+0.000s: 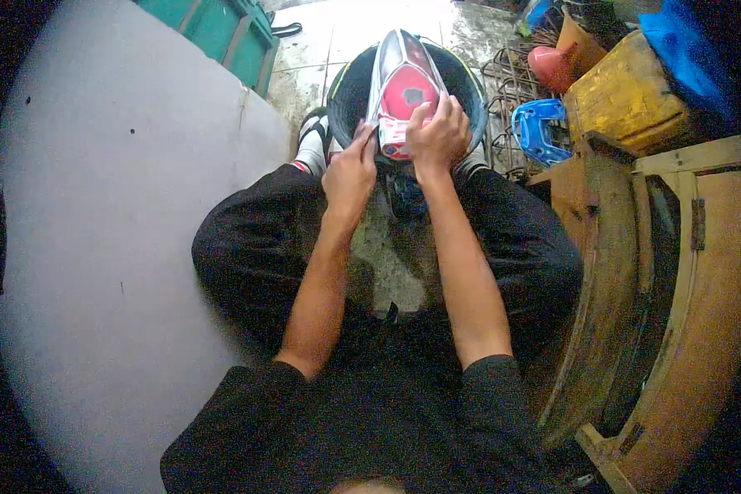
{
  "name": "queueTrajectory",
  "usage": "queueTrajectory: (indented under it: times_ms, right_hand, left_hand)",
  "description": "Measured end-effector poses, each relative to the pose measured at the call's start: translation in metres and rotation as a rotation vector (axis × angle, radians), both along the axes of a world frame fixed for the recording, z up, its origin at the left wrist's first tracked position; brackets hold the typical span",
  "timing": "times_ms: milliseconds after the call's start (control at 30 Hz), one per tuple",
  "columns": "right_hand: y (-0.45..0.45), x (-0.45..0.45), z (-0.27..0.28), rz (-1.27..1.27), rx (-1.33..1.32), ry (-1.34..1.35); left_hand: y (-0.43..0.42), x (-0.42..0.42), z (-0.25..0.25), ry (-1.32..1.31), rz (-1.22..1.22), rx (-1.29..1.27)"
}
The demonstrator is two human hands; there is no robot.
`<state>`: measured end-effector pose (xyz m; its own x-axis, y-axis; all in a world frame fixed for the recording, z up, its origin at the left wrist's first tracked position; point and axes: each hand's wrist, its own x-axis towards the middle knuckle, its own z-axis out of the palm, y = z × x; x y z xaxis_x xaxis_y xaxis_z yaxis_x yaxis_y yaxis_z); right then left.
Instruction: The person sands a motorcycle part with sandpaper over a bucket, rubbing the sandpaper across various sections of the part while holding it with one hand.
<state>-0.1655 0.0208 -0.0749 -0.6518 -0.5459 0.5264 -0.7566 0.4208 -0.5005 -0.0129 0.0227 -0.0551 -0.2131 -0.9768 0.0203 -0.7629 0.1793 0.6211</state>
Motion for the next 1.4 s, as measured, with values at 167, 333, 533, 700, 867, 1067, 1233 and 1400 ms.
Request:
queueTrajectory:
  times_ms: [167,333,533,700,867,1067,1233,1400]
  right_hand:
    - [-0.001,0.0,-0.001,0.001,-0.021,-0.008]
    - [0.001,0.0,0.002,-0.012,0.012,-0.022]
    - [-0.001,0.0,-0.002,0.011,-0.035,0.009]
    - [0.002,0.0,0.001,-0.023,0.024,-0.017]
    - [0.003,0.002,-0.001,0.005,0.004,0.004]
    - [0.002,0.002,0.001,-0.018,0.021,-0.001]
    - [0.003,0.003,-0.002,0.014,0.02,-0.028]
    - [0.002,0.002,0.002,-0.01,0.003,-0.027]
  left_hand:
    - [-0.01,-0.002,0.002,0.038,-0.009,-0.051]
    - [0.005,0.0,0.007,-0.006,0.006,0.057]
    - [-0.014,-0.008,0.013,0.009,-0.022,-0.006]
    - [0.008,0.002,0.009,0.073,0.007,0.053]
    - [-0.019,-0.009,0.001,0.042,-0.005,0.0]
    - [0.005,0.004,0.008,0.073,-0.011,0.057]
    - [-0.018,-0.012,0.007,0.021,-0.003,-0.011]
    - [-0.009,0.003,0.007,0.053,-0.034,0.031]
